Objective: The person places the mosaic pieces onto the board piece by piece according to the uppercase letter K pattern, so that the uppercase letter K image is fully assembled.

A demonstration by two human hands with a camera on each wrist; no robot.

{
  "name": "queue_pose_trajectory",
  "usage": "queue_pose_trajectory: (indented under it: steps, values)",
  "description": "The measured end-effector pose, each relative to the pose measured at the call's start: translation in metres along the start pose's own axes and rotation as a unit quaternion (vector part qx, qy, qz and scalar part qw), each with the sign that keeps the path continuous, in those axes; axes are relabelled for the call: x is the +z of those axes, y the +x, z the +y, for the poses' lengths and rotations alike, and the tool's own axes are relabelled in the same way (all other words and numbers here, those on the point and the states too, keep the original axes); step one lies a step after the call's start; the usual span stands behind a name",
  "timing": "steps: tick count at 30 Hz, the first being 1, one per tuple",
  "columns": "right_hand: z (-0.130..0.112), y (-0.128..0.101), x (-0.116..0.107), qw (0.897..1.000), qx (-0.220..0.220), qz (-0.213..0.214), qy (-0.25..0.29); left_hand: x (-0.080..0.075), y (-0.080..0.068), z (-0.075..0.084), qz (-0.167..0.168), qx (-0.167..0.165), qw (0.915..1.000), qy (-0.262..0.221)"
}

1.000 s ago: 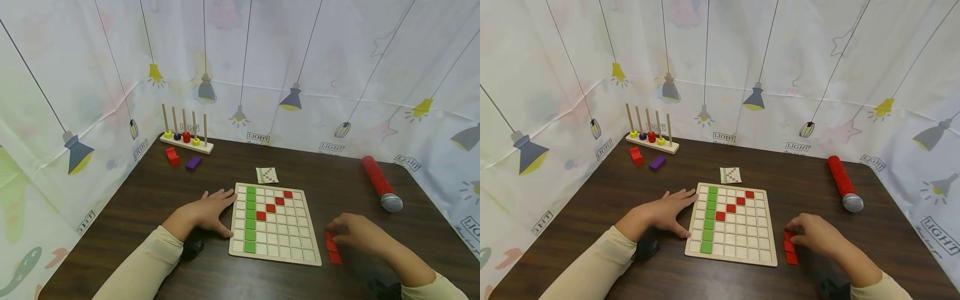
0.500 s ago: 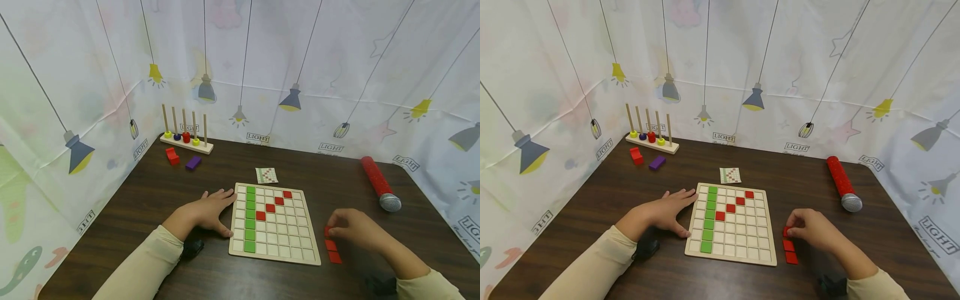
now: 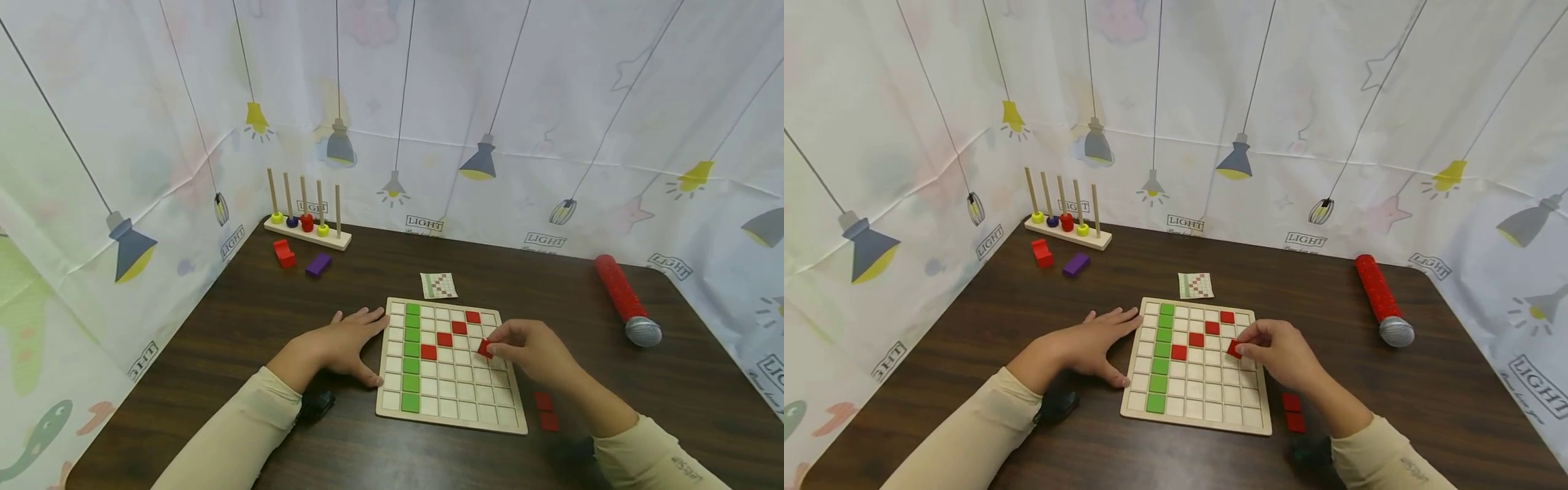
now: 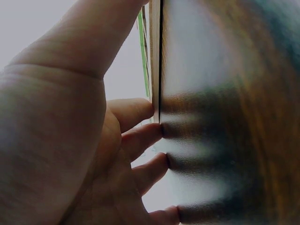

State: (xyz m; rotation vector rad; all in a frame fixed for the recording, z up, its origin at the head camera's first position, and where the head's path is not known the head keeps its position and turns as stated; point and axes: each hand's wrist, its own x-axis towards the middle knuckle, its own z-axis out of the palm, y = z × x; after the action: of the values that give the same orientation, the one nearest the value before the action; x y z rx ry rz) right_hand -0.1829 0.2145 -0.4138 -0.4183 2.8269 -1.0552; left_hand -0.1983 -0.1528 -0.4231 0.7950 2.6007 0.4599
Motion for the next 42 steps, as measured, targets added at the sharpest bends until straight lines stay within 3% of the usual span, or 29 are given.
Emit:
queue_pose_trajectory:
  steps: [6, 18, 33, 42]
  values:
    - [-0.023, 0.005, 0.024, 0.997, -0.034, -0.054, 0.046, 0.0, -0.001, 0.0, 0.0, 0.001, 1.0, -0.001]
    - [-0.034, 0.007, 0.044, 0.994, -0.062, -0.087, 0.037, 0.0, 0.001, 0.0, -0.003, -0.007, 1.0, 0.004]
    - [-0.041, 0.003, 0.048, 0.986, -0.13, -0.078, -0.073, 0.0, 0.001, -0.001, -0.003, -0.012, 0.9999, 0.01]
    - [-0.053, -0.005, 0.051, 0.982, -0.116, -0.059, -0.139, 0.001, 0.002, -0.001, -0.001, -0.008, 1.0, 0.006]
